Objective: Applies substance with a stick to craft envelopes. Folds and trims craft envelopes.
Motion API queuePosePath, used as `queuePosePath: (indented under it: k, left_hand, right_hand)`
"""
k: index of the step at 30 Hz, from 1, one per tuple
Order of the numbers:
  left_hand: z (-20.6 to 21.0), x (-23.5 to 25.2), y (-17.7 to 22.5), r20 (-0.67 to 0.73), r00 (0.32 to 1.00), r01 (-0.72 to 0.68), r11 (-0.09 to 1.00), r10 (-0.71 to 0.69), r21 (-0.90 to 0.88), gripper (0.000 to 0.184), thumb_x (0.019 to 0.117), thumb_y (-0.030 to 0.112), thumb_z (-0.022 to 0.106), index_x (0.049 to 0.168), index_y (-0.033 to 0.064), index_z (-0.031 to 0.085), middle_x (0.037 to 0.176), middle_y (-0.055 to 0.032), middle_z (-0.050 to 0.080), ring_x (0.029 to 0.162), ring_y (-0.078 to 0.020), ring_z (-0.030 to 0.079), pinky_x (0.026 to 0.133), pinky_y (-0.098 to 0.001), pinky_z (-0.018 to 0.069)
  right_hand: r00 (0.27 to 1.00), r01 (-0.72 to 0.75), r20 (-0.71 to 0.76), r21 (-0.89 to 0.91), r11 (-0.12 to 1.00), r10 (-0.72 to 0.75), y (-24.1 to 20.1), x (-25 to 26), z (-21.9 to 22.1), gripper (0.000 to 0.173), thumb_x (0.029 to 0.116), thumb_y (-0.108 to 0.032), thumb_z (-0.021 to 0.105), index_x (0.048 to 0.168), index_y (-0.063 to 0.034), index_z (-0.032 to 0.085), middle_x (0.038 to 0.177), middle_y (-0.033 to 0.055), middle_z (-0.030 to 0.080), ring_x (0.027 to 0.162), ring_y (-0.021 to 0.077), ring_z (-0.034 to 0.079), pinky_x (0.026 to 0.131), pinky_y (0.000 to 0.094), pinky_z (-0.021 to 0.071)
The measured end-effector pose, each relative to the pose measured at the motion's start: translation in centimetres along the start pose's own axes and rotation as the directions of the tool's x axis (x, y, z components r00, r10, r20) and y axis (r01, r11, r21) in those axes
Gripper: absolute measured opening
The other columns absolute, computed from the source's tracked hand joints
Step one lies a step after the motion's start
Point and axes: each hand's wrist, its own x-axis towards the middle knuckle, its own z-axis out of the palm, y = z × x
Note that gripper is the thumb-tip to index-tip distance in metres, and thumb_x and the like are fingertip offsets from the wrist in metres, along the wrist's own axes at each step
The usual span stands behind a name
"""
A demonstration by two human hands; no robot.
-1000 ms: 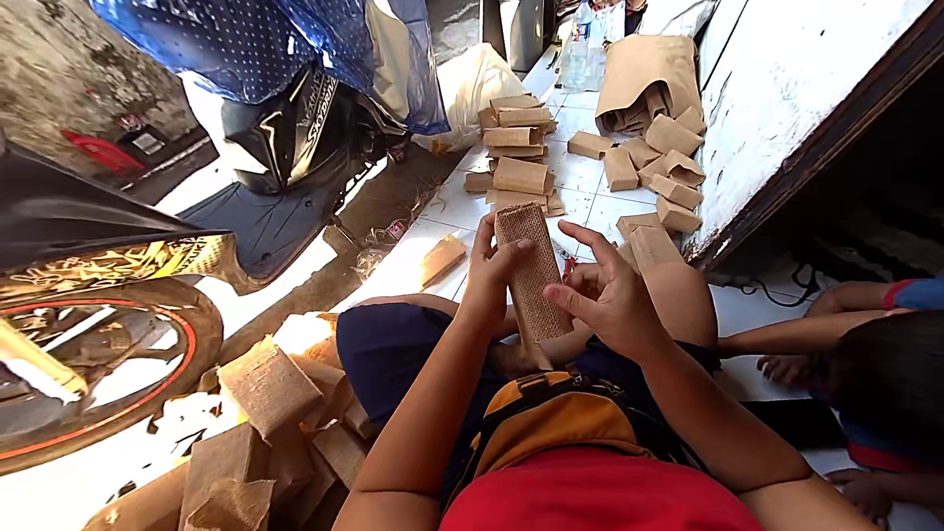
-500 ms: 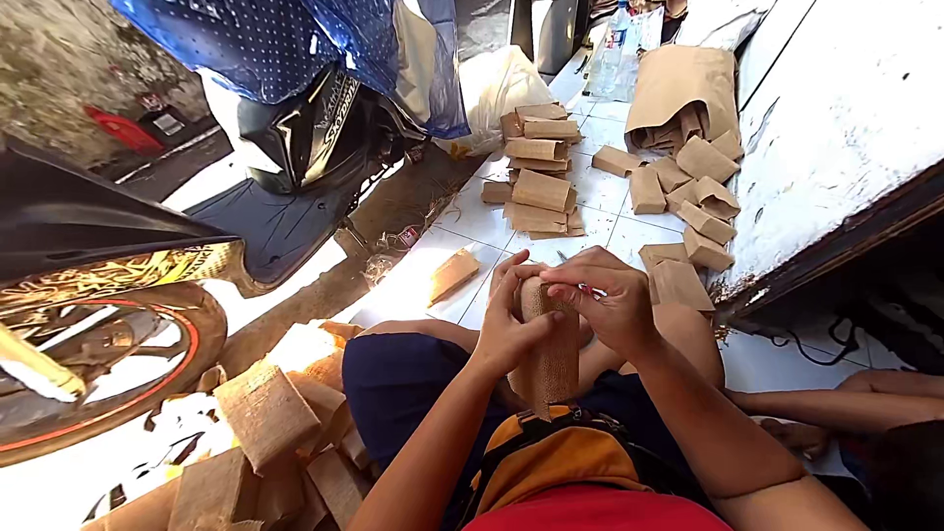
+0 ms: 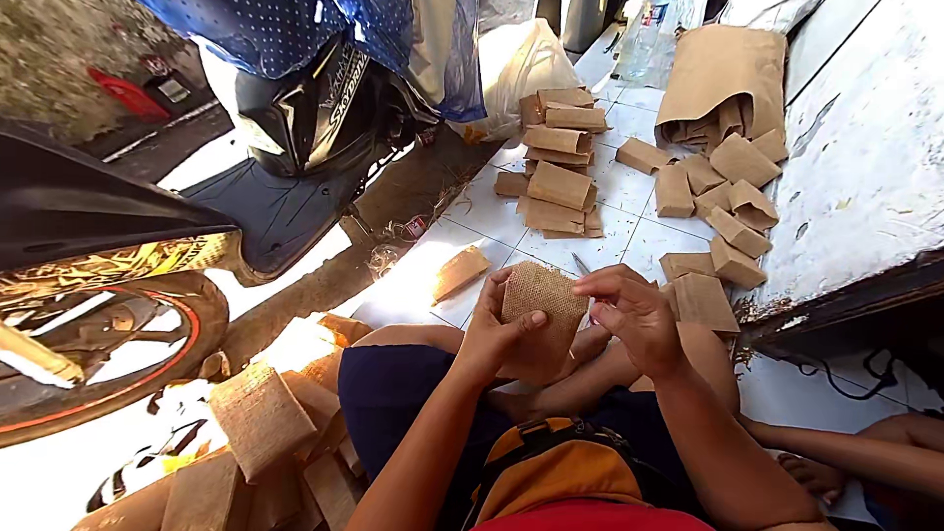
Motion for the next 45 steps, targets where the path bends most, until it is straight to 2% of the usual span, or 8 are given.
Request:
queuePosePath:
  k: [4, 10, 19, 27, 32, 35, 37, 45]
  left_hand:
    - [0.9, -0.1, -0.1, -0.095, 0.987, -0.095, 0.942, 0.132, 0.323, 0.073, 0.0757, 0.006, 0.084, 0.140, 0.0153, 0.050, 0.121, -0.0030, 0.064, 0.102, -0.0121, 0.067, 0.086, -0.0315, 0.0595]
    - [2.1, -0.8, -1.9, -0.120, 0.918, -0.234, 0.759, 0.379, 0.608, 0.065, 0.0760, 0.015, 0.086, 0.135, 0.0064, 0.059, 0.122, -0.0072, 0.066, 0.108, -0.0132, 0.065, 0.094, -0.0359, 0.0559]
    - [3.4, 0.3, -3.9, -0.135, 0.746, -0.268, 0.480, 0.652, 0.836, 0.046, 0.0774, 0.004, 0.077, 0.123, 0.0027, 0.070, 0.107, -0.0117, 0.071, 0.098, -0.0224, 0.069, 0.085, -0.0382, 0.0554]
    - [3.6, 2.2, -6.9, -0.143, 0.720, -0.166, 0.369, 0.679, 0.914, 0.035, 0.0877, 0.007, 0.067, 0.121, -0.0035, 0.066, 0.101, -0.0154, 0.069, 0.089, -0.0258, 0.069, 0.076, -0.0391, 0.0562]
    - [0.7, 3.0, -4.5, -0.114, 0.991, 0.018, 0.751, 0.076, 0.660, 0.070, 0.0830, 0.031, 0.080, 0.143, 0.0073, 0.052, 0.124, -0.0118, 0.061, 0.110, -0.0241, 0.062, 0.089, -0.0449, 0.0535]
    - [-2.7, 4.4, -3.9, 0.008, 0.936, 0.340, 0.910, -0.352, 0.239, 0.084, 0.0847, 0.032, 0.077, 0.155, 0.0201, 0.033, 0.148, -0.0121, 0.046, 0.118, -0.0257, 0.059, 0.091, -0.0466, 0.0530]
    - [-3.6, 4.9, -4.7, 0.090, 0.893, 0.433, 0.896, -0.441, 0.095, 0.088, 0.0863, 0.030, 0.073, 0.159, 0.0246, 0.023, 0.143, -0.0120, 0.052, 0.104, -0.0234, 0.066, 0.085, -0.0417, 0.0575]
    - [-3.4, 5.6, -6.6, 0.014, 0.888, 0.460, 0.888, -0.460, 0.026, 0.066, 0.0839, 0.014, 0.075, 0.143, 0.0194, 0.047, 0.127, -0.0114, 0.060, 0.085, -0.0207, 0.068, 0.075, -0.0379, 0.0595]
  right_hand:
    - [0.999, -0.035, 0.015, -0.299, 0.954, 0.041, 0.1, -0.3, 0.8, 0.052, 0.0938, -0.051, 0.067, 0.131, -0.0152, 0.071, 0.110, -0.0001, 0.061, 0.106, 0.0115, 0.056, 0.088, 0.0299, 0.0508]
    - [0.981, 0.164, -0.007, -0.522, 0.837, -0.196, 0.5, -1.1, 2.7, 0.026, 0.0966, -0.025, 0.067, 0.110, -0.0046, 0.077, 0.114, 0.0104, 0.071, 0.115, 0.0225, 0.062, 0.101, 0.0360, 0.0498]
    - [0.986, 0.140, 0.038, -0.730, 0.669, -0.165, 0.6, -2.2, 4.9, 0.047, 0.1053, -0.033, 0.049, 0.138, -0.0041, 0.064, 0.129, 0.0148, 0.068, 0.123, 0.0267, 0.063, 0.106, 0.0427, 0.0490]
    - [0.994, -0.012, -0.079, -0.763, 0.646, -0.075, 2.3, -0.4, 6.3, 0.030, 0.0995, -0.023, 0.062, 0.118, -0.0041, 0.076, 0.107, 0.0104, 0.076, 0.098, 0.0250, 0.071, 0.084, 0.0374, 0.0575]
    - [0.967, -0.250, -0.099, -0.541, 0.803, 0.235, 5.2, 2.0, 4.2, 0.025, 0.1001, -0.016, 0.062, 0.116, -0.0054, 0.077, 0.105, 0.0107, 0.075, 0.096, 0.0214, 0.070, 0.085, 0.0396, 0.0565]
    - [0.872, -0.483, -0.031, -0.210, 0.850, 0.488, 7.0, 3.1, 2.9, 0.023, 0.1021, -0.014, 0.061, 0.116, -0.0053, 0.076, 0.111, 0.0067, 0.075, 0.101, 0.0119, 0.070, 0.091, 0.0345, 0.0573]
    - [0.838, -0.541, 0.013, -0.109, 0.834, 0.545, 7.9, 3.3, 2.9, 0.023, 0.1031, -0.014, 0.059, 0.116, -0.0051, 0.076, 0.110, 0.0052, 0.075, 0.098, 0.0103, 0.070, 0.091, 0.0340, 0.0576]
    - [0.849, -0.508, 0.023, -0.237, 0.828, 0.528, 9.1, 4.5, 3.6, 0.015, 0.0991, -0.018, 0.068, 0.101, -0.0067, 0.078, 0.091, 0.0021, 0.076, 0.081, 0.0042, 0.070, 0.076, 0.0243, 0.0584]
